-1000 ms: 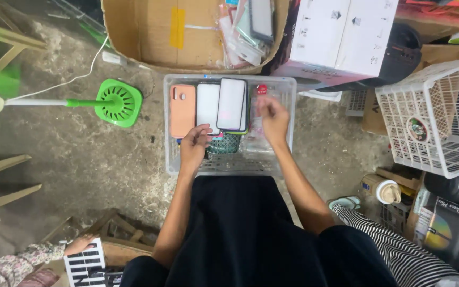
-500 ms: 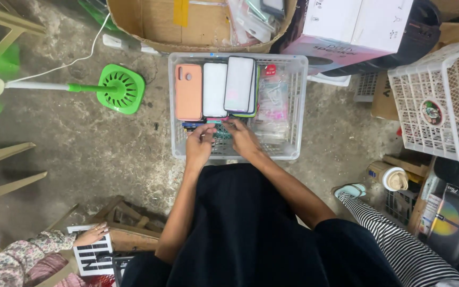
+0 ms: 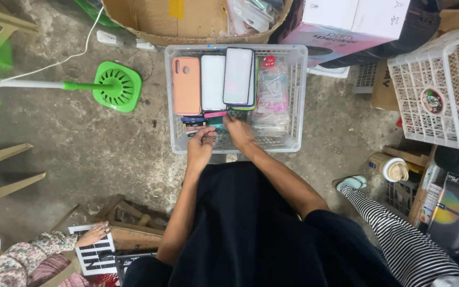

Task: The person organizes phone screen protectors and cases by placing them into a plastic bin, sometimes first inserting a case into a plastic bag, and sometimes placing one packaged case into another. The person uses both hands to manipulate the items.

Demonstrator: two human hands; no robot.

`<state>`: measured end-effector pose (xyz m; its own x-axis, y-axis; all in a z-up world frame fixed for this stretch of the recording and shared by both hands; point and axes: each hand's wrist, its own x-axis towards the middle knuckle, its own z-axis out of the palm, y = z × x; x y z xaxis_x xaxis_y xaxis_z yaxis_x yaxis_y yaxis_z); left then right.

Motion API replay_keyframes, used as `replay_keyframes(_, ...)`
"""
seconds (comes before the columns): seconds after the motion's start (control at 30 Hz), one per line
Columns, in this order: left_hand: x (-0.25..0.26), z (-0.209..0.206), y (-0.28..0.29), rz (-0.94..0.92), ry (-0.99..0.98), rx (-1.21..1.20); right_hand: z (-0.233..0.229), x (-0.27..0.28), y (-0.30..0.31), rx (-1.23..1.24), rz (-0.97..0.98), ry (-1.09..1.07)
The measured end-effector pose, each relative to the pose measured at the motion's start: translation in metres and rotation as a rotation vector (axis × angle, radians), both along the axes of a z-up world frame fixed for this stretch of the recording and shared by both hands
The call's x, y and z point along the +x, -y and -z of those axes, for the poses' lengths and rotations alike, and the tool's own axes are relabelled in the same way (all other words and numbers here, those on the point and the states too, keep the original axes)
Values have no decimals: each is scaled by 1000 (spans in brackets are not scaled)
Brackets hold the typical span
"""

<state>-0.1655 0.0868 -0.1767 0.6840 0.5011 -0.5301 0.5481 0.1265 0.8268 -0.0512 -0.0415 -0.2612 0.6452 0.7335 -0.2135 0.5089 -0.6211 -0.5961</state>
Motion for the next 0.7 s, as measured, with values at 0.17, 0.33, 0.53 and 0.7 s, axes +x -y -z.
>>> replay_keyframes(0.17,-2,12,3,10,12,-27,-24,4,-7,-4,7,-45)
replay_keyframes(0.33,0,12,5,22,4,-7,-68,2,20,166,84,-73)
replay_keyframes(0.53,12,21,15,86,41,15,-114,6,64,409,358,-80)
replay_keyframes(0.7,28,9,25,216,192,484,-127,14,95,518,673,-15)
